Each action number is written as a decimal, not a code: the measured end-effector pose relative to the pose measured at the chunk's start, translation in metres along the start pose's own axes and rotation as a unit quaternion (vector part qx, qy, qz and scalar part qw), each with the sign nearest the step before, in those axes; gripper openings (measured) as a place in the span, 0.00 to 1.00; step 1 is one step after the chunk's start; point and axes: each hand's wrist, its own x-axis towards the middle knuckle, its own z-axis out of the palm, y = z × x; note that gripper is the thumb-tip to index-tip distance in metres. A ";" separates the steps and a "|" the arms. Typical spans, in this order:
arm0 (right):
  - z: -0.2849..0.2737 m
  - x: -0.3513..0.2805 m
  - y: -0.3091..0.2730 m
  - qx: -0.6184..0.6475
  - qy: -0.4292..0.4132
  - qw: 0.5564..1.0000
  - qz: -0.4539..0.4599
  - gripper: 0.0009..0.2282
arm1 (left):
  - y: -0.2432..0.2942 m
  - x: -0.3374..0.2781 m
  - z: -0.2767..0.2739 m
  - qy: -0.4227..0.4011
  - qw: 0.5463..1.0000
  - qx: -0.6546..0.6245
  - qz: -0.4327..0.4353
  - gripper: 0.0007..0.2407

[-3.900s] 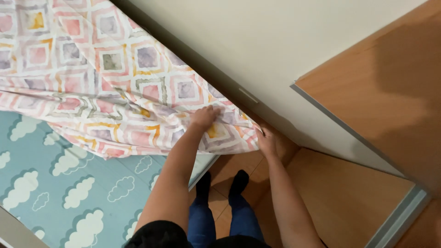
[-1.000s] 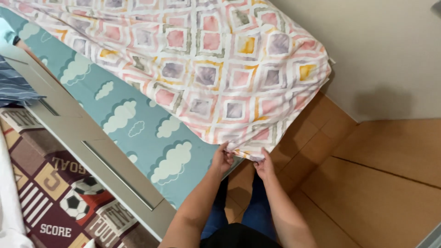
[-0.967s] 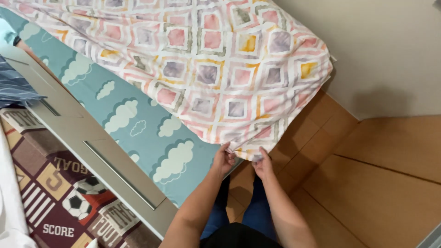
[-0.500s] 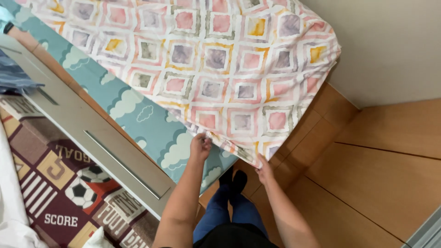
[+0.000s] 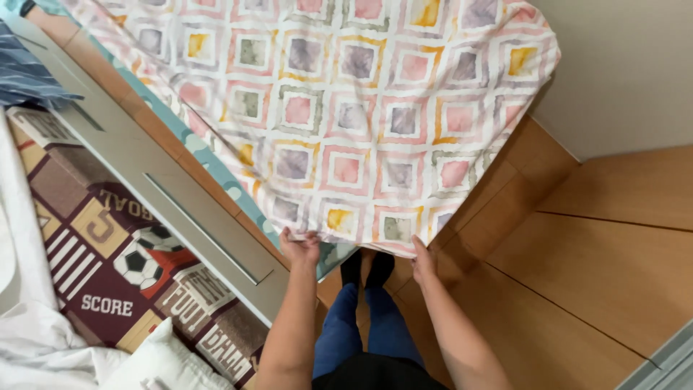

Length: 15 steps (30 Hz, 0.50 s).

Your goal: The recorder is putting a fitted bedsheet onto a mattress.

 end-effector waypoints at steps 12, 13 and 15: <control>0.048 -0.051 0.057 -0.216 0.126 0.931 -0.266 0.19 | 0.052 -0.011 -0.057 0.009 0.991 -0.118 -0.061 0.17; 0.035 -0.045 0.073 -0.220 0.128 0.931 -0.263 0.19 | 0.053 -0.002 -0.083 0.014 0.991 -0.120 -0.062 0.17; 0.019 -0.026 0.102 -0.228 0.168 0.923 -0.259 0.21 | 0.059 0.024 -0.129 0.008 0.988 -0.094 -0.121 0.10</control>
